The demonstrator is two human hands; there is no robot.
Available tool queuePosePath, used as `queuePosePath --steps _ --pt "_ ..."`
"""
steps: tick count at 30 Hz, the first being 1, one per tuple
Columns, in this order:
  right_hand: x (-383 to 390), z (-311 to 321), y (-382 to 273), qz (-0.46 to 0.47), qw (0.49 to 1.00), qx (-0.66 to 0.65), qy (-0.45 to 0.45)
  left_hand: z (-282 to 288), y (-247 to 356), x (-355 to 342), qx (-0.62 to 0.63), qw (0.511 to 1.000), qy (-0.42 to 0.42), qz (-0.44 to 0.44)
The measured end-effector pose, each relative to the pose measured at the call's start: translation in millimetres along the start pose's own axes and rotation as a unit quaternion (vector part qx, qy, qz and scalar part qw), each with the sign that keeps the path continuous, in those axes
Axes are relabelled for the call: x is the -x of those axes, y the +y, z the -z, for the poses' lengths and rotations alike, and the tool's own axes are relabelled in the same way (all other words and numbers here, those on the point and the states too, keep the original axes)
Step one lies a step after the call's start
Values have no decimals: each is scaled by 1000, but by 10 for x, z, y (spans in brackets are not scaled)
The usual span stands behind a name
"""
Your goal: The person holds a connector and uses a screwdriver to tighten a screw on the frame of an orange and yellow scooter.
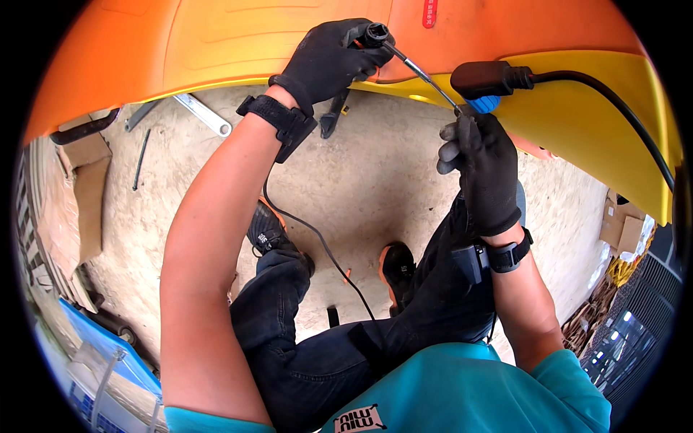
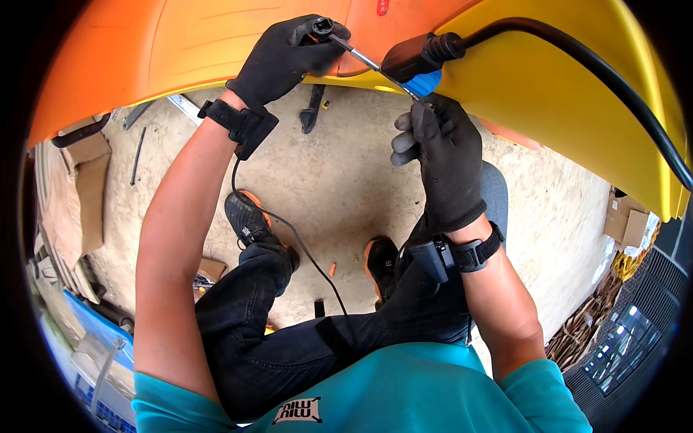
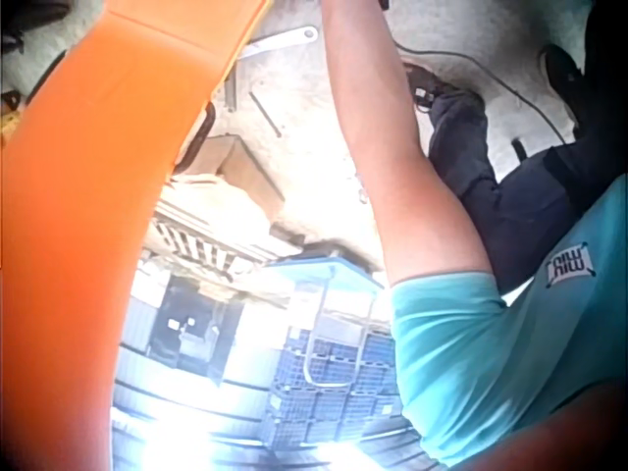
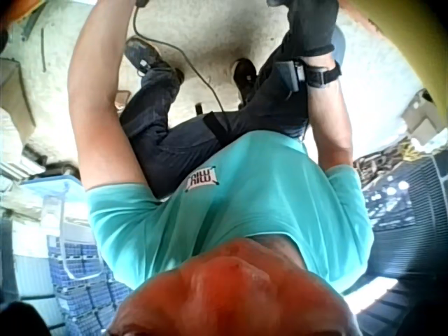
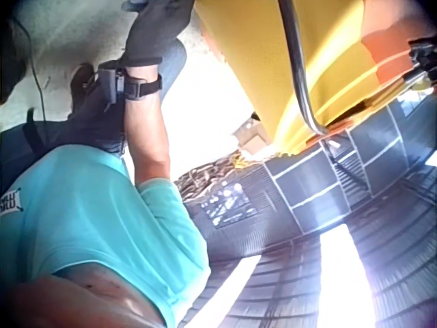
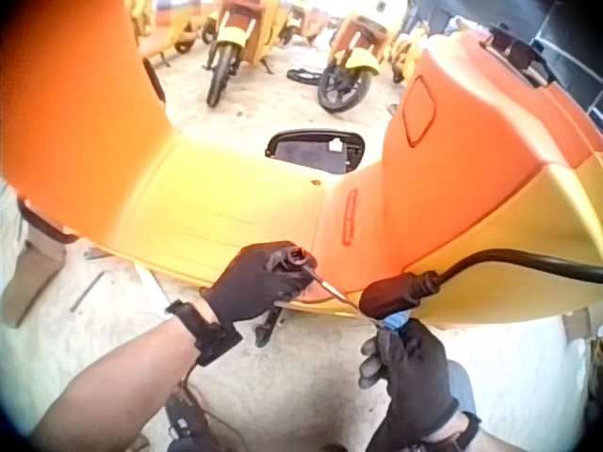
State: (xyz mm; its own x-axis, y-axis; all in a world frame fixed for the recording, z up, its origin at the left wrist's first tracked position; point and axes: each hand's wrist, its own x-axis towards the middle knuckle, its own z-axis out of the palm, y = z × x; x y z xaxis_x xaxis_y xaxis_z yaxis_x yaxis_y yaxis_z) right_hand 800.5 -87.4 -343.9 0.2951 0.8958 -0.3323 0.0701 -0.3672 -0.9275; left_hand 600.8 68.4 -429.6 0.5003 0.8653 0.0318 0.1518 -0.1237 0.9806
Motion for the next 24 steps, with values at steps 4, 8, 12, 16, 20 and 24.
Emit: queuePosePath --steps 4,8,12,16,20,24 --pt "-41 20 83 -13 998 -69 -3 53 -77 -30 -18 999 -11 -28" --pt "-53 66 105 -10 997 -82 -10 245 72 -75 -66 989 -50 -119" --pt "-64 81 107 -6 996 -83 -9 505 638 -170 -16 983 -183 29" --pt "-79 42 92 -26 991 -127 -6 522 683 -169 -55 985 -164 -29" --pt "-83 70 11 -69 976 -207 -8 487 669 -172 -36 988 -147 -8" --pt "-79 63 -14 -87 970 -226 -5 466 674 -155 -39 990 -135 28"
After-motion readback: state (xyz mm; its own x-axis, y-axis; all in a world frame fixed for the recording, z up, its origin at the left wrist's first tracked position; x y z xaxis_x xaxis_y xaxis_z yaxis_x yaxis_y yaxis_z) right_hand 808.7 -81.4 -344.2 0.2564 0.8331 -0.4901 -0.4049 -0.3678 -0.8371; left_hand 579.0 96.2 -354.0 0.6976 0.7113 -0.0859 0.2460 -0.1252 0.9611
